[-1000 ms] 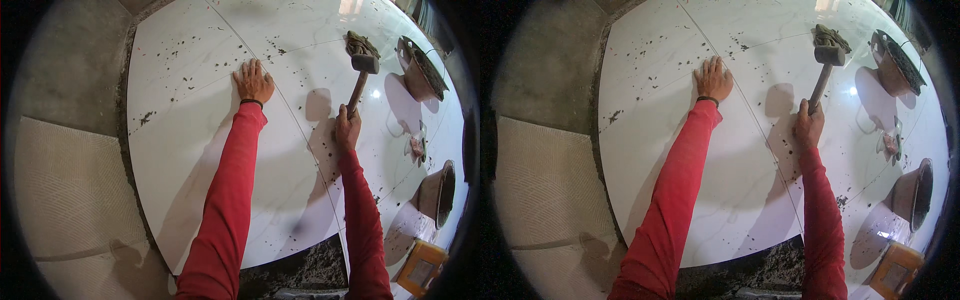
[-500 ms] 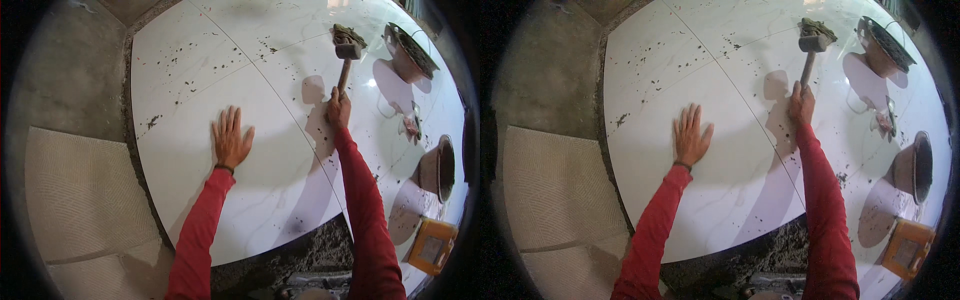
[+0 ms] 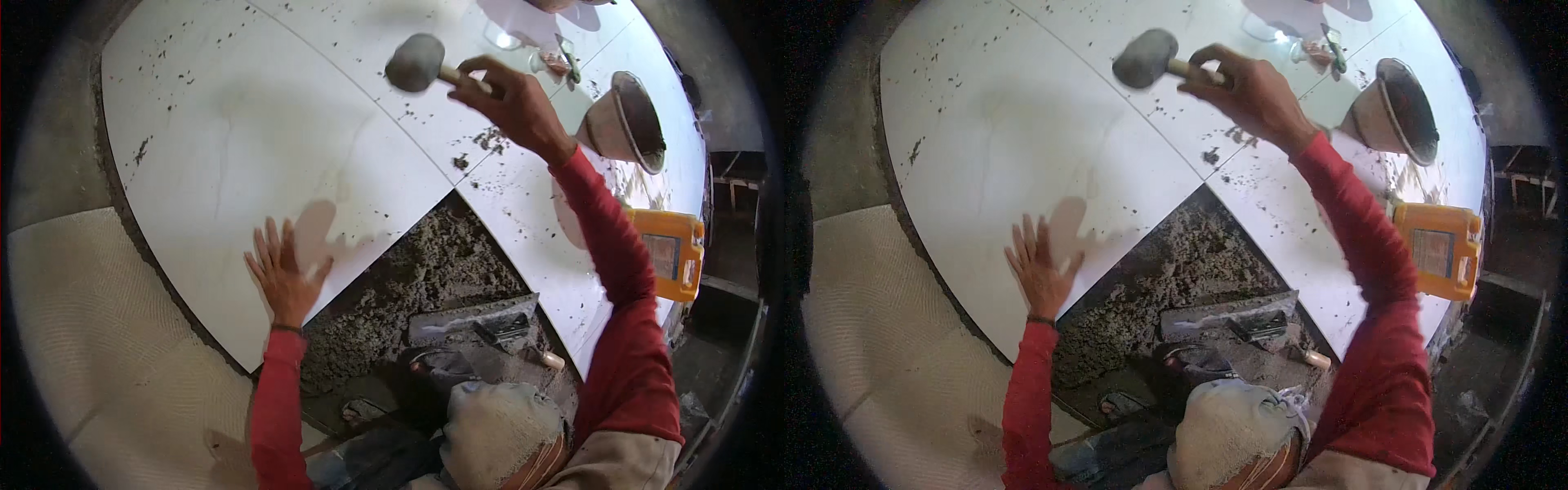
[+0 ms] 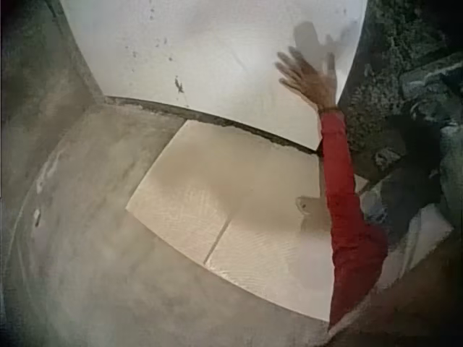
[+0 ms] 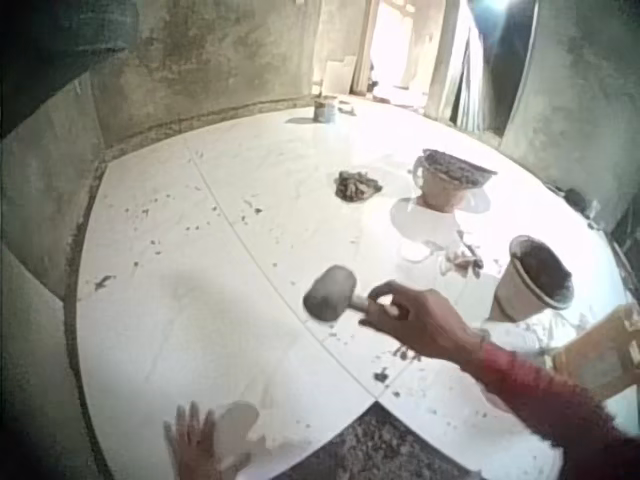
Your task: The person prepares the floor with mortar using a trowel and then positions a large white tile onto the surface. The person repeatedly taps the tile with a rubber mallet to secure it and adjusts the mortar at the edges by hand and with a trowel.
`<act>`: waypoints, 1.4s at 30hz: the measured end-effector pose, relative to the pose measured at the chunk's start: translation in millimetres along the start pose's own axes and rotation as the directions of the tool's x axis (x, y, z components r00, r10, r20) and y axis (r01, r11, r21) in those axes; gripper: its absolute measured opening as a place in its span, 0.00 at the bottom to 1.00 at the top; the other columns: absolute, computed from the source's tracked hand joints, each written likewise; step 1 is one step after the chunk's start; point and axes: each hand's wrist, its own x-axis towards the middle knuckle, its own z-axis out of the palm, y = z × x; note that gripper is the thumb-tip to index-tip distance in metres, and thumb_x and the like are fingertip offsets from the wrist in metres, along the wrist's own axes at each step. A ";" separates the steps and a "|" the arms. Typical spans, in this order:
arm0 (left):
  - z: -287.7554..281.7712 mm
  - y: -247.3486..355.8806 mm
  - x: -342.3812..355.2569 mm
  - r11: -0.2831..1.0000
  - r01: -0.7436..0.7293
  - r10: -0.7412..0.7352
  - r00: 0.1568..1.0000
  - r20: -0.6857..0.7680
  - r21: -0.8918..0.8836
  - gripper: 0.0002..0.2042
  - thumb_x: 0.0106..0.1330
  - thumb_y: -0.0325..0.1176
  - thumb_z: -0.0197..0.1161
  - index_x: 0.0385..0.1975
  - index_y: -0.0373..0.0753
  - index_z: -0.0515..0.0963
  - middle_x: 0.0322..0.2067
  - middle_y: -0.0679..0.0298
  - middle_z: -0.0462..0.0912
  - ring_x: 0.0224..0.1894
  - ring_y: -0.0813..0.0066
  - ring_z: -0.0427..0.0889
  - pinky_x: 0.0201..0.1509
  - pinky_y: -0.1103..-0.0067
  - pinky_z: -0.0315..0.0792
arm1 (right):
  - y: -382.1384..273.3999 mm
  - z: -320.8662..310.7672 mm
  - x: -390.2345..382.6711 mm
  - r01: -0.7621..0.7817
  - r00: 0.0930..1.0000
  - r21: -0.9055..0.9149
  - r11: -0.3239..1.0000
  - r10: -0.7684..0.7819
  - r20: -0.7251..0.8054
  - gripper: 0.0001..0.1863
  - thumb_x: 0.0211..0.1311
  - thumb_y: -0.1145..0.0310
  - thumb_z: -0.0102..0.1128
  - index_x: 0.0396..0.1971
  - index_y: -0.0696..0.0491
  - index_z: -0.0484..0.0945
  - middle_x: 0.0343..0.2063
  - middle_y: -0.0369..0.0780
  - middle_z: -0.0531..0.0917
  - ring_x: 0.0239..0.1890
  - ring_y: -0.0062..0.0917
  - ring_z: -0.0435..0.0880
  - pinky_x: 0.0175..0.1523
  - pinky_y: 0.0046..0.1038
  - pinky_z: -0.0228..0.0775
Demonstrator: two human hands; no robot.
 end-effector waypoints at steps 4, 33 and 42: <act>-17.3 7.6 -44.4 0.999 -0.007 0.014 0.983 0.183 -0.040 0.45 0.56 0.60 0.65 0.72 0.49 0.55 0.73 0.57 0.48 0.75 0.50 0.43 0.72 0.43 0.33 | 4.0 -21.3 -33.7 0.374 0.906 -0.176 0.911 -0.318 0.280 0.14 0.61 0.61 0.66 0.45 0.49 0.78 0.23 0.37 0.84 0.20 0.23 0.82 0.23 0.28 0.72; -0.1 -3.0 -55.4 0.998 -0.060 0.058 0.996 -0.067 -0.028 0.42 0.52 0.60 0.69 0.68 0.57 0.64 0.72 0.63 0.55 0.74 0.53 0.50 0.73 0.44 0.43 | -49.4 17.5 -144.2 0.526 0.385 -0.160 0.835 -0.067 0.920 0.07 0.49 0.66 0.61 0.27 0.50 0.85 0.22 0.43 0.85 0.27 0.35 0.87 0.29 0.35 0.79; 2.7 -4.8 -57.6 0.997 -0.073 0.070 0.995 -0.068 -0.037 0.42 0.51 0.60 0.69 0.68 0.57 0.64 0.71 0.63 0.56 0.74 0.53 0.50 0.72 0.44 0.43 | -26.7 30.0 -103.9 0.572 0.560 -0.347 0.743 -0.044 0.828 0.05 0.53 0.68 0.60 0.26 0.50 0.85 0.22 0.41 0.86 0.24 0.28 0.86 0.28 0.30 0.77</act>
